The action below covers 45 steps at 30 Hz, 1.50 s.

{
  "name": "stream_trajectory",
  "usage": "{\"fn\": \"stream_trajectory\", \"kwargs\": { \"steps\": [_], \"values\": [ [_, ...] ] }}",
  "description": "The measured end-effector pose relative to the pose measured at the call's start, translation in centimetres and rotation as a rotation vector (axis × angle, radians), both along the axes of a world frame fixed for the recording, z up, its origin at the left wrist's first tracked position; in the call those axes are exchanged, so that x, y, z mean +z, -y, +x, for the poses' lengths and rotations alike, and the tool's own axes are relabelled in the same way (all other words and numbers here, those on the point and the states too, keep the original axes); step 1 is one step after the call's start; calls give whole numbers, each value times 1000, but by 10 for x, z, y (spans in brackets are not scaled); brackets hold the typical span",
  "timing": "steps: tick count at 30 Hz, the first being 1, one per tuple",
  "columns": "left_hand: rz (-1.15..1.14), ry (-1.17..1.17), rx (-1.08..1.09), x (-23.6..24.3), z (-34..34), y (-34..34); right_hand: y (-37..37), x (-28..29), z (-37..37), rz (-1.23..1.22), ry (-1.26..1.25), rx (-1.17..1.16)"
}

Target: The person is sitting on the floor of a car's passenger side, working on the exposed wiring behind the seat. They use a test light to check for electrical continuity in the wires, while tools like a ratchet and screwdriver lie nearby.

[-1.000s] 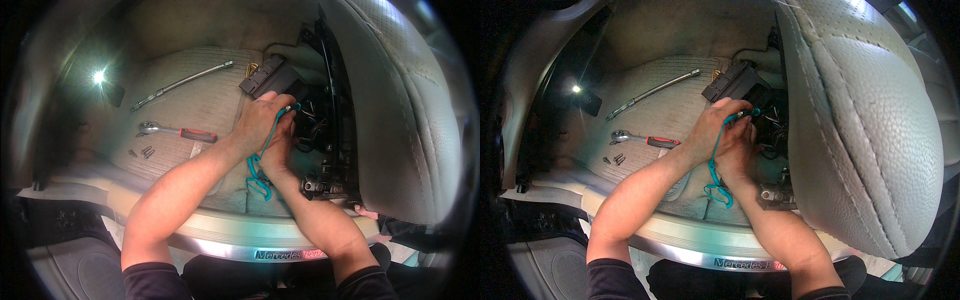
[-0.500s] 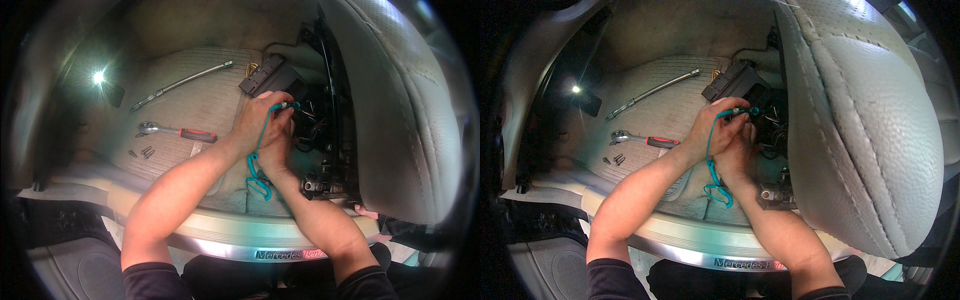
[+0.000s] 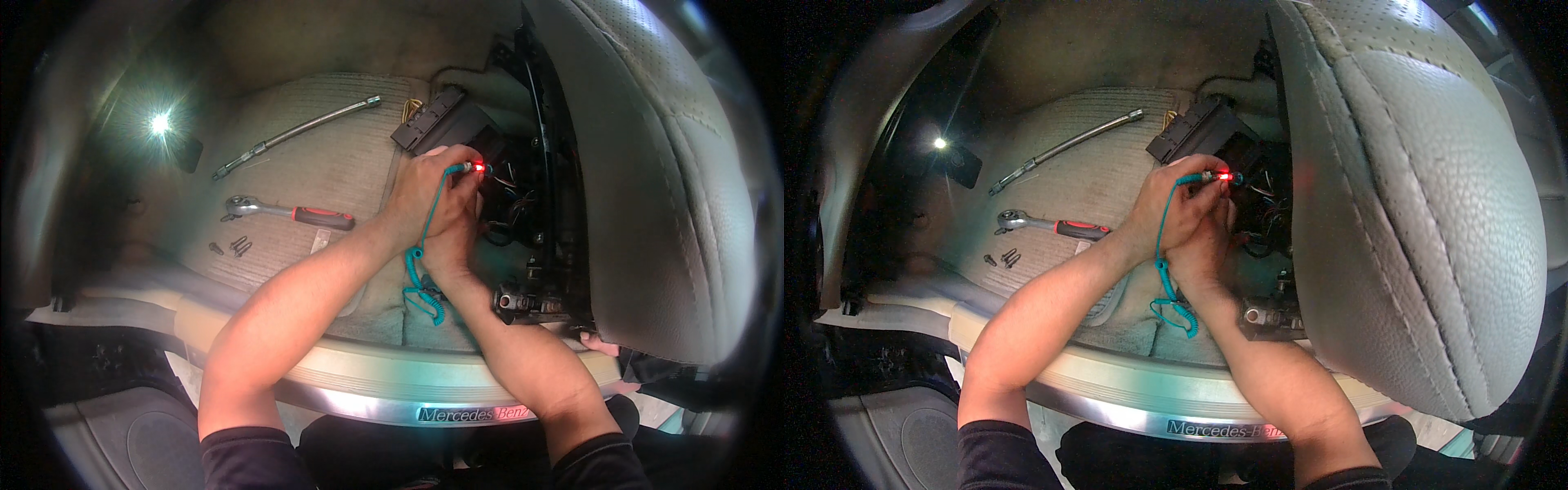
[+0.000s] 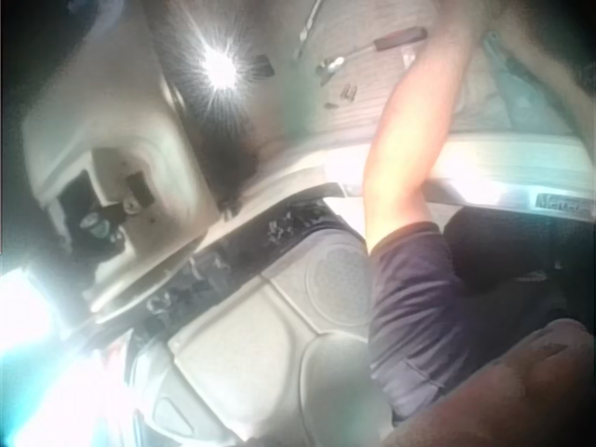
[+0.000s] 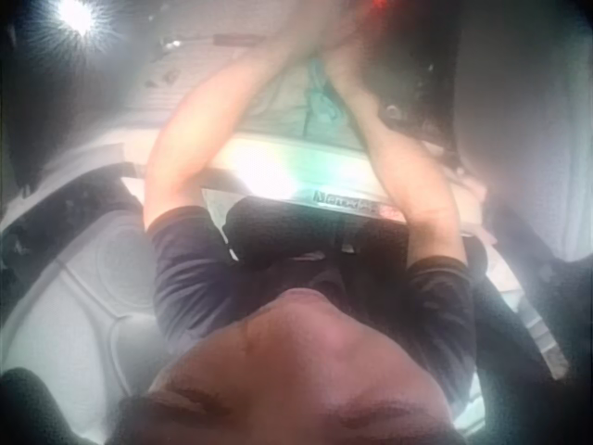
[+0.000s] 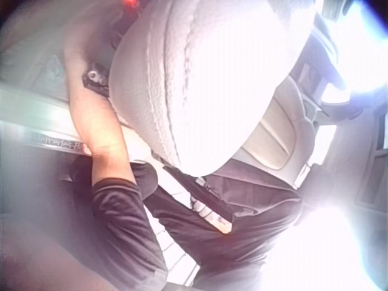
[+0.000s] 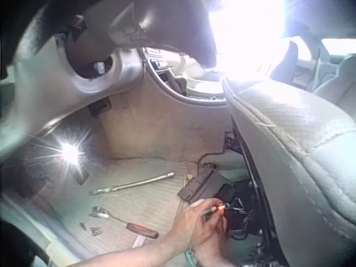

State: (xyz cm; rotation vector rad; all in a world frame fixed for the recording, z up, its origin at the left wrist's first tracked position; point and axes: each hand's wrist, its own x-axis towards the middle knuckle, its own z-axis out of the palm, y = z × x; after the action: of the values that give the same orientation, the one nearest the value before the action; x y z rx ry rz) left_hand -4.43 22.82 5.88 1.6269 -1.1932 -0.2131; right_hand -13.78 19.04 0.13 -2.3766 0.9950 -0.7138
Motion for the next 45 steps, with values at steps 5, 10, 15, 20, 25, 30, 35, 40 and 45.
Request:
{"fn": "stream_trajectory", "kwargs": {
  "steps": [5,10,15,20,25,30,35,40,45],
  "values": [
    [12,-14,-8,1,0,0,0,-2,3,-1,55,-10],
    [13,-8,-13,2,0,0,3,-6,3,15,41,8],
    [-14,-23,-20,0,0,1,1,-2,1,11,3,-21],
    [8,-58,17,4,-1,-2,-4,12,-2,-1,-42,10],
    [55,-71,-6,10,0,-5,-5,12,-3,-11,-54,27],
    [24,19,1,7,-1,-3,-4,9,-1,-8,-38,-9],
    [20,13,-5,8,0,-4,-4,9,-2,-41,-44,3],
    [25,-29,-11,7,0,-3,-4,12,-2,20,-20,30],
    [16,-14,-8,8,0,-4,-1,7,-2,18,-41,27]
  ]
}}
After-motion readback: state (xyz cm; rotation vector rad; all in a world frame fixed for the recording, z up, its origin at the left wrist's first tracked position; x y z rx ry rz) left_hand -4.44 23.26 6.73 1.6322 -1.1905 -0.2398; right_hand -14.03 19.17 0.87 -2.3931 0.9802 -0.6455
